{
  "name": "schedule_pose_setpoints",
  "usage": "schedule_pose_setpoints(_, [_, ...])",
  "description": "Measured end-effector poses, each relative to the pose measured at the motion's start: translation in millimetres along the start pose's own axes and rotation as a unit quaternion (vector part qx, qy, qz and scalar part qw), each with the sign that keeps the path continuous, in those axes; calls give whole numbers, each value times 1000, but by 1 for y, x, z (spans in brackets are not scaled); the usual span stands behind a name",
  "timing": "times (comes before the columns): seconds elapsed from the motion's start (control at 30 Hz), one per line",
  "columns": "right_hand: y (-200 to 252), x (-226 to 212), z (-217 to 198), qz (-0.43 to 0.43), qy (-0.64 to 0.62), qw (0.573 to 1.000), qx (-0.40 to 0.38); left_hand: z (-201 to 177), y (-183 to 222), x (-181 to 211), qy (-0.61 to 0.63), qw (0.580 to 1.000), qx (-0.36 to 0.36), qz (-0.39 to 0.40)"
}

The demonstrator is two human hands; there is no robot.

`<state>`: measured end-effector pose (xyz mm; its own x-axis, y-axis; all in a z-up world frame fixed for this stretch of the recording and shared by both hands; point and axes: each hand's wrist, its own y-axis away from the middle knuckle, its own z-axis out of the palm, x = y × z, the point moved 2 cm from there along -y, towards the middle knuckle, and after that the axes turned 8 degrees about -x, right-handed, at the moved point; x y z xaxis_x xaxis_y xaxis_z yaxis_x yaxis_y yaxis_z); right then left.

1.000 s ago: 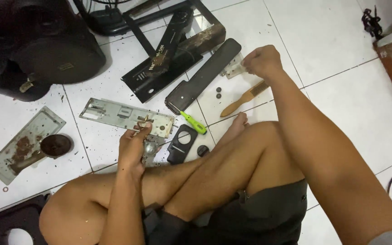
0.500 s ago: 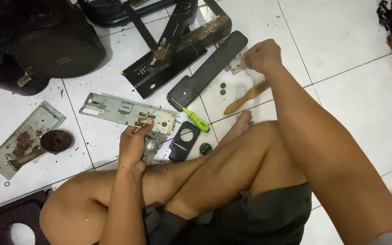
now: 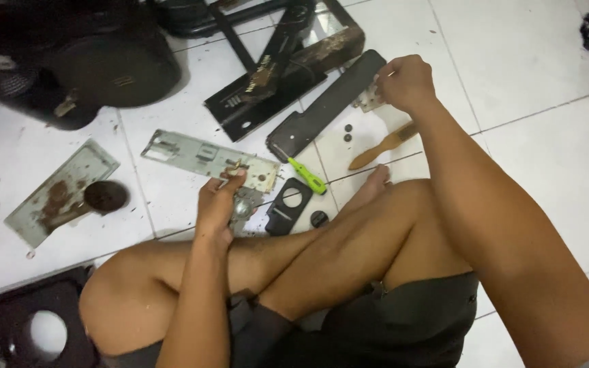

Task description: Disassembling a metal stove valve component using a small screwdriver while sitting on the floor.

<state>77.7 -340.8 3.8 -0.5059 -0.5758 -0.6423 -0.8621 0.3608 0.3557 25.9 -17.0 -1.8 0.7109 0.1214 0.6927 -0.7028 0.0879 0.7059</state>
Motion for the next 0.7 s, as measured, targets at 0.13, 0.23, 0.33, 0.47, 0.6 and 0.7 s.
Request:
schedule_pose_setpoints(0.13, [41, -51, 15, -132, 47, 989, -48, -11, -16, -17, -21, 999, 0, 39])
schedule_pose_setpoints(0.23, [87, -97, 33, -229, 125, 959, -109, -15, -21, -23, -25, 998, 26, 45])
schedule_pose_setpoints(0.33, [122, -119, 58, -218, 224, 910, -272, -18, -19, -27, -26, 998, 16, 52])
schedule_pose_setpoints(0.47, [133, -99, 109, -250, 244, 900, -261, -14, -9, -18, -10, 998, -6, 56])
schedule_pose_setpoints(0.6, [121, -65, 152, -337, 290, 883, -151, -11, 11, -8, -43, 998, -26, 38])
schedule_pose_setpoints(0.7, [122, -75, 150, -387, 261, 878, -110, -14, 10, -9, 36, 995, -67, 68])
